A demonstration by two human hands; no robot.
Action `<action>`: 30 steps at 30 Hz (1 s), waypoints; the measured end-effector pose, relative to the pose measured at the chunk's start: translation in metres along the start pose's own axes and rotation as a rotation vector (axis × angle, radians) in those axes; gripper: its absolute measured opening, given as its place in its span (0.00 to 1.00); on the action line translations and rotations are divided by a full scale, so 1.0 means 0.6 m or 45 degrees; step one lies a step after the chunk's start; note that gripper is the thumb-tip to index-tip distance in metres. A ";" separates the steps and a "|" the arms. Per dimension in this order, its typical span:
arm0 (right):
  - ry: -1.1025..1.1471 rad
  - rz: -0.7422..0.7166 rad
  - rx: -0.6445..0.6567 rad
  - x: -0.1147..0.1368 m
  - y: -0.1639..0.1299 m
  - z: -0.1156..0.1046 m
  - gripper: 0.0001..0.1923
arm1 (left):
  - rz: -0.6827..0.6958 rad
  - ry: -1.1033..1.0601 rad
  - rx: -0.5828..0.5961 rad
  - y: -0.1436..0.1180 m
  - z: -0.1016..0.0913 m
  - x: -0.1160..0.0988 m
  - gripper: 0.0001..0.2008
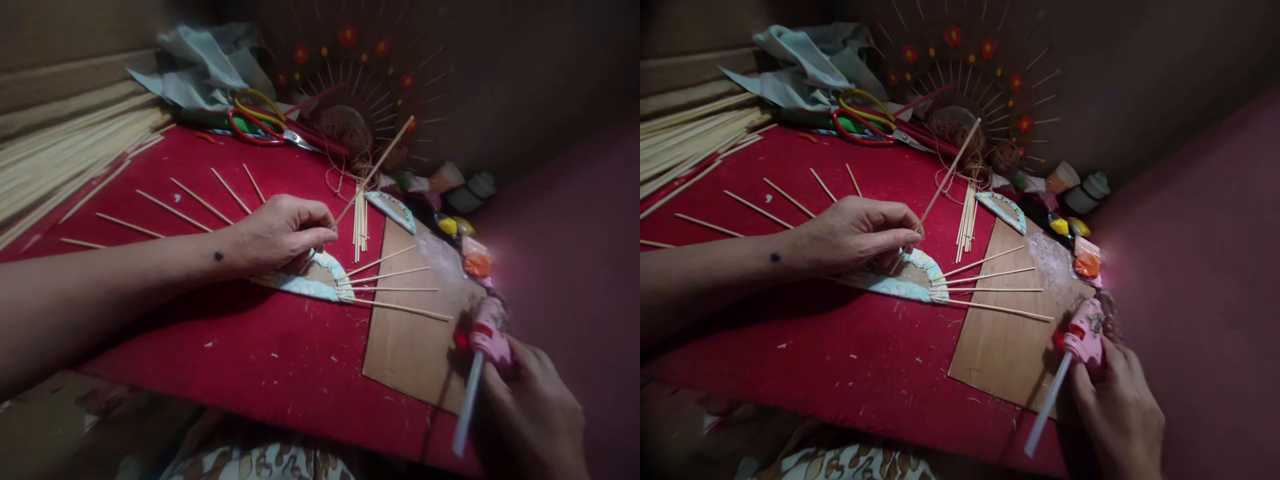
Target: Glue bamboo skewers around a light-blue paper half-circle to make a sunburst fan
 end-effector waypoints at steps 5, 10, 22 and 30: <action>0.009 -0.047 0.138 -0.030 0.006 0.020 0.26 | -0.092 -0.092 0.059 -0.002 0.011 0.009 0.03; 0.322 -0.322 -0.233 0.072 0.043 -0.079 0.13 | -0.126 -0.174 0.115 0.000 0.030 0.000 0.09; 0.608 -1.043 -0.139 0.390 0.084 -0.078 0.13 | -0.059 -0.225 0.325 0.000 0.082 -0.038 0.22; 0.400 -0.817 -0.026 0.362 0.135 -0.021 0.14 | 0.059 0.105 0.281 0.005 0.059 -0.011 0.08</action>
Point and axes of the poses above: each hand's wrist, its own y-axis towards the middle knuckle, its own z-axis out of the palm, x = y × z, the point moved 9 cm from there along y, towards the middle knuckle, and after that the axes turned 13 degrees about -x, right-handed, at the moved point
